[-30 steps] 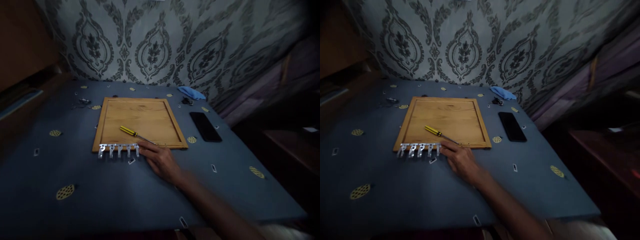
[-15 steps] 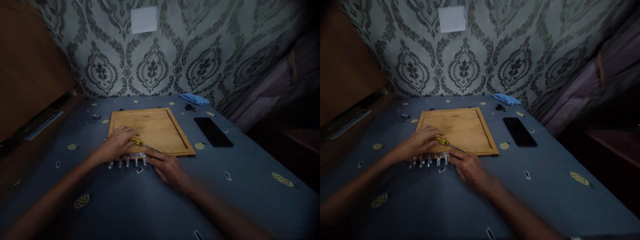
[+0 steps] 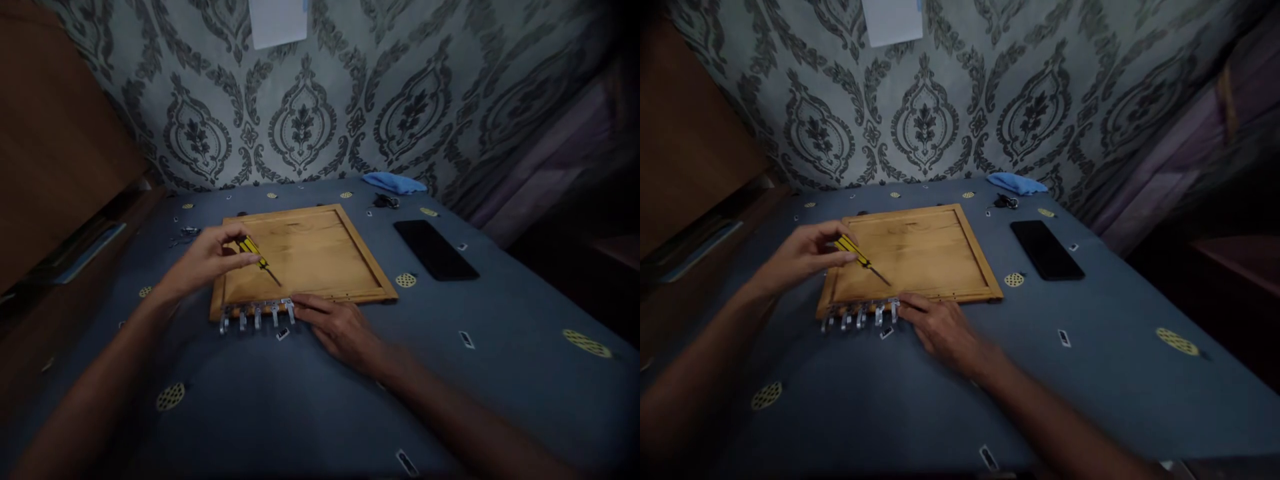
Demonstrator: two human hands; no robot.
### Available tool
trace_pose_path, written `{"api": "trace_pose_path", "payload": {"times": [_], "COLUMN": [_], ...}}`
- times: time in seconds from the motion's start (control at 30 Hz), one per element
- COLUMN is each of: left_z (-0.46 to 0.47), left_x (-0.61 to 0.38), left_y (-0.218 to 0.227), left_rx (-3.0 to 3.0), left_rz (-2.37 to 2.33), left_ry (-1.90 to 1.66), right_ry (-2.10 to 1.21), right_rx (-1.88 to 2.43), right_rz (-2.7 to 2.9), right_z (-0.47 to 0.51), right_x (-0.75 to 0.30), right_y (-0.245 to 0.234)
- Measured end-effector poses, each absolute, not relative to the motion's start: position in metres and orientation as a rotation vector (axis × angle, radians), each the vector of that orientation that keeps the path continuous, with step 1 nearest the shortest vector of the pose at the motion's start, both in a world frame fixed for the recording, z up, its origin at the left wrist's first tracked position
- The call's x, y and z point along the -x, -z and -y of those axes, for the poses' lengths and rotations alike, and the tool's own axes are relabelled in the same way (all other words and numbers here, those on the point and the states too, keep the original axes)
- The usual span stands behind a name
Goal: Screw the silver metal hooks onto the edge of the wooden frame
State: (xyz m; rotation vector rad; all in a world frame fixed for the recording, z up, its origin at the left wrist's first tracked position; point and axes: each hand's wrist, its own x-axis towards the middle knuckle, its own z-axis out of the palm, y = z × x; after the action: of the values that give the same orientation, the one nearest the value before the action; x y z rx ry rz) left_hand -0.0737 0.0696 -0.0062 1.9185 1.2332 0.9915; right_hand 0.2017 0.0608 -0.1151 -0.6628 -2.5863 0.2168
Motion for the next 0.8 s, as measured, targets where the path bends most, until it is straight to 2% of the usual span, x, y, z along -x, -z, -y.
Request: {"api": "trace_pose_path", "payload": {"times": [0.1, 0.27, 0.8], "left_z": [-0.060, -0.047, -0.041], "left_x": [0.066, 0.043, 0.018], "left_y": [-0.007, -0.007, 0.021], "left_rx": [-1.805, -1.862, -1.927], "left_rz": [-1.187, -1.184, -1.193], "left_ry": [-1.221, -1.373, -1.349], "right_ry": [-0.230, -0.226, -0.173], "right_rx": [0.666, 0.680, 0.649], "right_rz": [2.585, 2.562, 2.558], "right_z": [-0.060, -0.058, -0.059], "right_x": [-0.202, -0.202, -0.200], "right_y": [0.115, 0.115, 0.110]}}
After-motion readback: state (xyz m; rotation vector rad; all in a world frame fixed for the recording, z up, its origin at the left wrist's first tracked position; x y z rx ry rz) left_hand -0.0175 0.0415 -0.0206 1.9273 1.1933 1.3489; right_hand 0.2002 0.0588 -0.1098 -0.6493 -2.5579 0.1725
